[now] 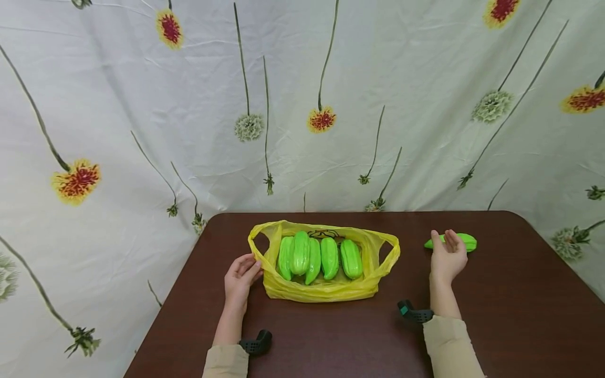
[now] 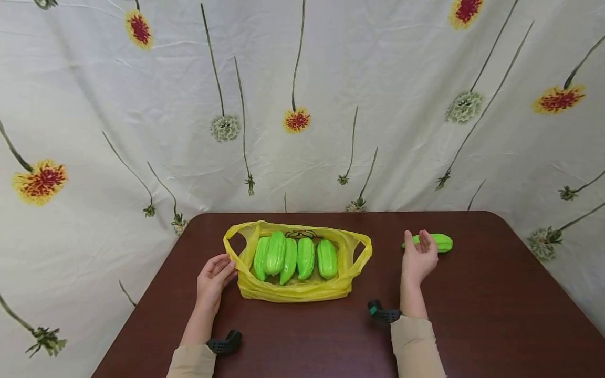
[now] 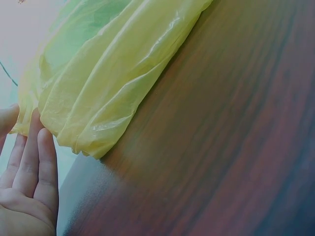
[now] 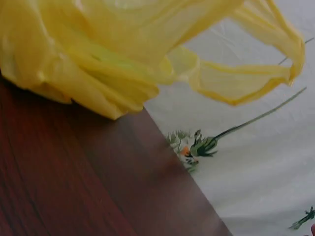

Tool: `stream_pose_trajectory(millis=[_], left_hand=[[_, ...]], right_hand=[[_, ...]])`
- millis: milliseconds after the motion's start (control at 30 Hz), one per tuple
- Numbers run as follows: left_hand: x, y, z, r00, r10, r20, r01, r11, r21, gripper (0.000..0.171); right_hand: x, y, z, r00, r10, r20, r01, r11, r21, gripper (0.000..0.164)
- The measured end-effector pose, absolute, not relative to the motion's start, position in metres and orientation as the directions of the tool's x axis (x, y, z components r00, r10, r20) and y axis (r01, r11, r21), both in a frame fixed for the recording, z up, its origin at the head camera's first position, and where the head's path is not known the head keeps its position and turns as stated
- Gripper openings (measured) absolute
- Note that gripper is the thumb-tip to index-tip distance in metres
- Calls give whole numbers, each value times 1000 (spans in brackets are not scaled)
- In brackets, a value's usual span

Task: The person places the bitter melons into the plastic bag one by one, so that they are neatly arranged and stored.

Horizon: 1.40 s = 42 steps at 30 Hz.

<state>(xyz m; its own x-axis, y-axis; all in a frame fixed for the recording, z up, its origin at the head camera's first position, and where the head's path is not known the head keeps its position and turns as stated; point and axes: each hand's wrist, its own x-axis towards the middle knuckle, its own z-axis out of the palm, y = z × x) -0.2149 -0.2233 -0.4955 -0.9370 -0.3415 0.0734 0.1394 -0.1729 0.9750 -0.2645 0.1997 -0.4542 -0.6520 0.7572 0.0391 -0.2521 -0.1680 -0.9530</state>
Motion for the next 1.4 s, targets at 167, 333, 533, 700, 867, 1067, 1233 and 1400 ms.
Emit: stream_pose_trajectory(millis=[167,333,533,700,867,1067,1233,1400], left_hand=[[-215,-223,-495,-937,-343,70,138,-178,974,35],[-215,-223,-496,-937,-344,66,136,-184,974,35],[-215,-222,-496,-937,-344,61,129,-180,975,35],[-215,-222,-495,-938,-341,61,129,-181,975,35],[-215,-223,-495,-938,-343,57,126,-182,975,35],[-215,-223,-495,-938,-343,53,121,-180,976,35],[-216,-224,-495,-938,-344,44,113,-182,977,35],[-215,-224,-496,-937,-345,45,115,-184,976,35]], right_hand=[[-264,207,-461,-651,759,-1,-149,-129,-980,57],[-264,210,-469,-643,766,-26,-95,-114,-989,62],[-264,211,-479,-645,764,-27,-70,-93,-993,65],[-267,213,-490,-635,772,-25,-90,-106,-990,68],[-269,215,-496,-611,791,-34,-74,-100,-992,72],[-270,215,-495,-595,803,-22,-31,-51,-998,76],[-273,217,-495,-592,806,-4,-31,-28,-999,80],[-279,222,-499,-576,816,46,-42,27,-999,85]])
